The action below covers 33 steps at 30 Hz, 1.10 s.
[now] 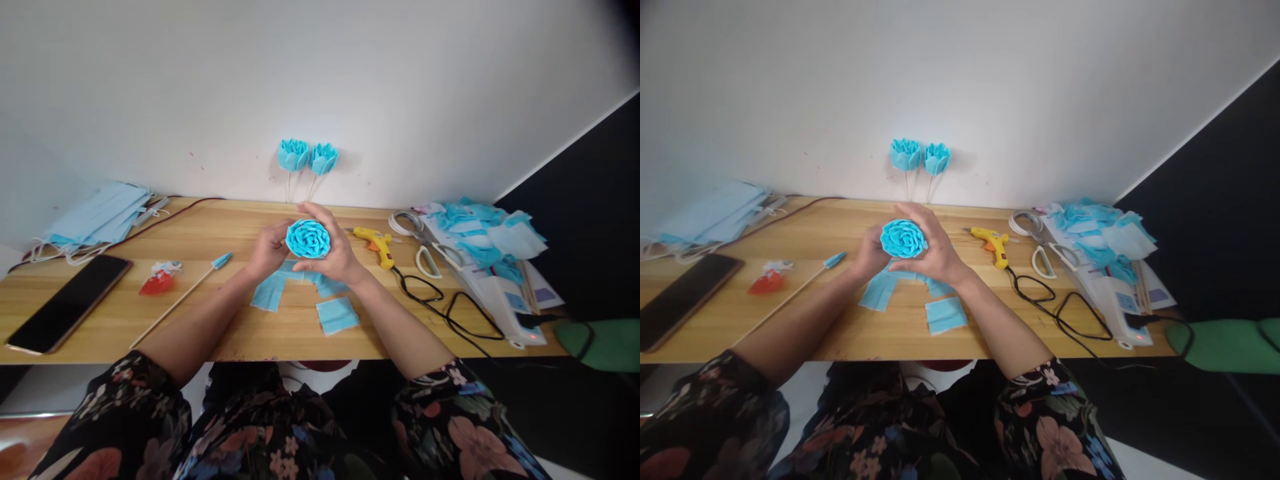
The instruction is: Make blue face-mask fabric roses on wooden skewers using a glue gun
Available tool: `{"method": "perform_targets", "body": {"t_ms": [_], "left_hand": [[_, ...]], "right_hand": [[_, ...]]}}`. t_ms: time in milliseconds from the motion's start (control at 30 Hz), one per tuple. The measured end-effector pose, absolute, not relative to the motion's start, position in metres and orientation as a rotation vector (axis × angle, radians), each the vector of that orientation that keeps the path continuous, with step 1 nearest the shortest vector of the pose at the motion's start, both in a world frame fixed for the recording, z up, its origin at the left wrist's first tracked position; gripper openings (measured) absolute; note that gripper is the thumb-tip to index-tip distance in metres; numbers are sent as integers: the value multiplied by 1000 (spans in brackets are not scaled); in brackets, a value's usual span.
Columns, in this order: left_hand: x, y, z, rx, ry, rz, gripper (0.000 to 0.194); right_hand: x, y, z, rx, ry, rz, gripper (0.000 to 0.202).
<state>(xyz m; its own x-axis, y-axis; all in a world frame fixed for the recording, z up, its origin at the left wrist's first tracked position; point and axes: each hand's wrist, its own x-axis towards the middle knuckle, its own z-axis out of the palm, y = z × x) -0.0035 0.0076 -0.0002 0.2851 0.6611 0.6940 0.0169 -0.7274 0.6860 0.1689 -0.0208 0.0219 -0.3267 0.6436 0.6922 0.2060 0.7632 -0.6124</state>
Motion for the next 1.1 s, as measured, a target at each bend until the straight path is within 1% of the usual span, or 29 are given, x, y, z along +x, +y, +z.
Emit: {"method": "perform_targets", "body": {"t_ms": [67, 100, 200, 333, 400, 533, 600, 700, 767, 967, 1033, 1100], "left_hand": [[-4, 9, -1, 1980, 619, 1505, 28], [-4, 10, -2, 1969, 627, 1519, 25], [-4, 12, -3, 1945, 645, 1526, 21], [-4, 12, -3, 1962, 651, 1473, 22], [-3, 12, -3, 1984, 631, 1451, 23], [-3, 12, -4, 1990, 597, 1460, 25], [-4, 12, -5, 1975, 618, 1466, 24], [-4, 11, -7, 1939, 633, 1459, 19], [-3, 11, -6, 1926, 622, 1443, 19], [-3, 11, -3, 1949, 658, 1419, 31], [-4, 11, -3, 1962, 642, 1426, 34], [-4, 12, -4, 1971, 624, 1439, 33]], "right_hand": [[171, -20, 21, -645, -1910, 588, 117], [172, -19, 21, -632, -1917, 611, 120], [175, -17, 21, -603, -1923, 633, 119], [176, -15, 21, -640, -1918, 621, 119], [175, -14, 19, -653, -1923, 591, 112], [174, -14, 17, -613, -1930, 478, 79], [173, -15, 17, -617, -1920, 439, 67], [170, -17, 19, -651, -1899, 423, 57], [169, -18, 19, -642, -1888, 418, 55], [169, -17, 18, -684, -1881, 429, 56], [170, -17, 18, -659, -1886, 446, 62], [172, -16, 18, -626, -1898, 476, 76]]}}
